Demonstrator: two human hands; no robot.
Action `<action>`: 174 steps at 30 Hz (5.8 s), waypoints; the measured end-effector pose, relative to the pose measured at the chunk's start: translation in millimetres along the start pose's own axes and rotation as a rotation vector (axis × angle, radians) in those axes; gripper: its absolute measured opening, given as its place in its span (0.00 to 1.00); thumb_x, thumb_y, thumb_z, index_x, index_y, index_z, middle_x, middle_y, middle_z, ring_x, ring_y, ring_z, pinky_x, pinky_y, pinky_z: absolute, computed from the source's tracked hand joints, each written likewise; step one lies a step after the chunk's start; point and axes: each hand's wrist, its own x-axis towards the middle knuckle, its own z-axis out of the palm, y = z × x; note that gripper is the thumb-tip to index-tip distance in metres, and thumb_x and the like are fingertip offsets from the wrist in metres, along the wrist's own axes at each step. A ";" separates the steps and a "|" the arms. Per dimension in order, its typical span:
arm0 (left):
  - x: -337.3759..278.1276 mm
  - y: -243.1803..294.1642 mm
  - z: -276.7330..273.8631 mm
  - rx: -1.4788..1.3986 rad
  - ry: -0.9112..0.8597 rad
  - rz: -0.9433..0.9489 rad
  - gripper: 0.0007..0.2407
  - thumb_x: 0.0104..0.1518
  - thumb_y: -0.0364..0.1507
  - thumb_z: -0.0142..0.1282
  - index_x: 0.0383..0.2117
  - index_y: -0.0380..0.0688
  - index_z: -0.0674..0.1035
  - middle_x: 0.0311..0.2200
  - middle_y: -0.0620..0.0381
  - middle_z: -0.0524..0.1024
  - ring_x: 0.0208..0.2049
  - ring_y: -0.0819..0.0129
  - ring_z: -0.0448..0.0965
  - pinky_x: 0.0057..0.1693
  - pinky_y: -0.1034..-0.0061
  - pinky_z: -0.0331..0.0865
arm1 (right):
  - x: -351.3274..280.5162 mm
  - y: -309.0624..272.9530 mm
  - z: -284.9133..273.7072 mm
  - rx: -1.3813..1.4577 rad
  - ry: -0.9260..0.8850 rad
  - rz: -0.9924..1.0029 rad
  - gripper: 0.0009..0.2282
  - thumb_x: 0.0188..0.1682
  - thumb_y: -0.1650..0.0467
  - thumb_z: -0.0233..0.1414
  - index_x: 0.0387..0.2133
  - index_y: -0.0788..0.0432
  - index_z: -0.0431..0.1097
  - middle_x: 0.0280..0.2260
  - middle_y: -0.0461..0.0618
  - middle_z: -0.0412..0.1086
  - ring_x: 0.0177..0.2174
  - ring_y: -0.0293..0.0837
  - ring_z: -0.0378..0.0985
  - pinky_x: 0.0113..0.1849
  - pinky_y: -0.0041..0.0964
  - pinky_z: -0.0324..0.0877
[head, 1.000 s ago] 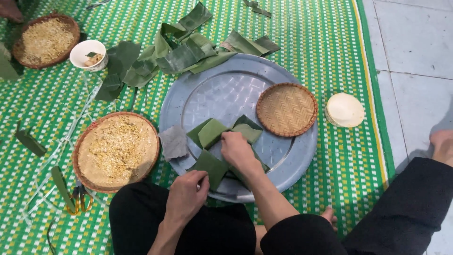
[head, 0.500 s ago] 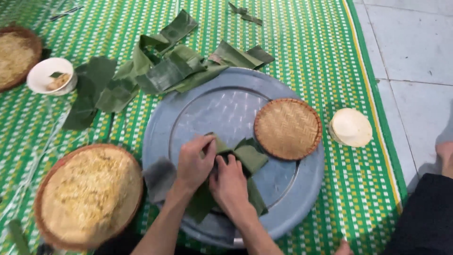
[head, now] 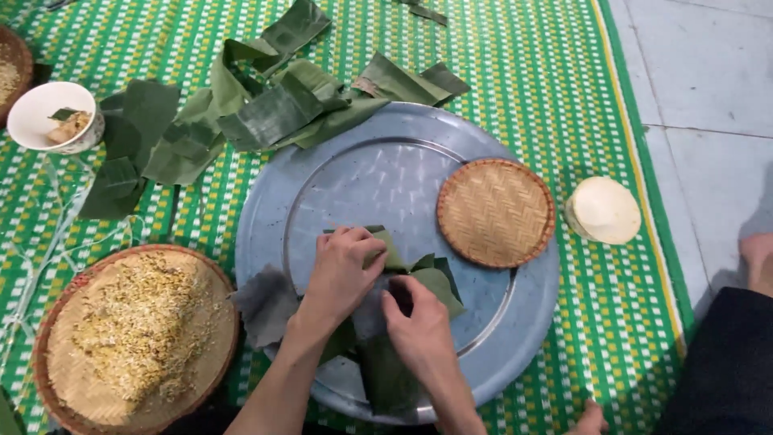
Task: Arranging and folding banana leaves into a square mold on a metal tray to prepare for food wrapping.
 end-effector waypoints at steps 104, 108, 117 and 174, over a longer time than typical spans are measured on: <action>-4.5 32.8 27.0 0.079 -0.522 -0.004 0.11 0.64 0.38 0.49 0.33 0.46 0.78 0.30 0.51 0.78 0.34 0.44 0.82 0.39 0.52 0.77 | 77.8 57.0 -65.7 -0.533 -0.235 -0.291 0.13 0.60 0.64 0.38 0.57 0.39 0.55 0.39 0.49 0.73 0.53 0.54 0.66 0.51 0.54 0.54; -5.2 36.1 23.8 0.099 -0.541 0.018 0.11 0.65 0.38 0.49 0.34 0.46 0.78 0.30 0.51 0.78 0.35 0.43 0.82 0.39 0.50 0.77 | 83.5 63.0 -67.2 -0.438 -0.258 -0.255 0.14 0.58 0.63 0.44 0.56 0.36 0.58 0.43 0.41 0.74 0.55 0.46 0.62 0.54 0.51 0.48; 6.5 24.2 0.4 -0.225 -0.022 -0.192 0.09 0.64 0.34 0.52 0.26 0.51 0.80 0.21 0.60 0.77 0.29 0.57 0.83 0.37 0.67 0.78 | 84.5 45.1 -84.7 -0.440 -0.268 -0.227 0.06 0.51 0.62 0.55 0.40 0.42 0.70 0.37 0.38 0.76 0.49 0.45 0.69 0.50 0.47 0.51; 2.1 0.1 15.1 -0.176 0.205 -0.194 0.09 0.59 0.29 0.54 0.40 0.40 0.82 0.33 0.51 0.83 0.33 0.55 0.80 0.43 0.65 0.72 | 35.8 101.9 -33.2 -0.665 0.190 -0.632 0.27 0.53 0.61 0.48 0.66 0.54 0.56 0.70 0.53 0.51 0.68 0.60 0.47 0.57 0.64 0.41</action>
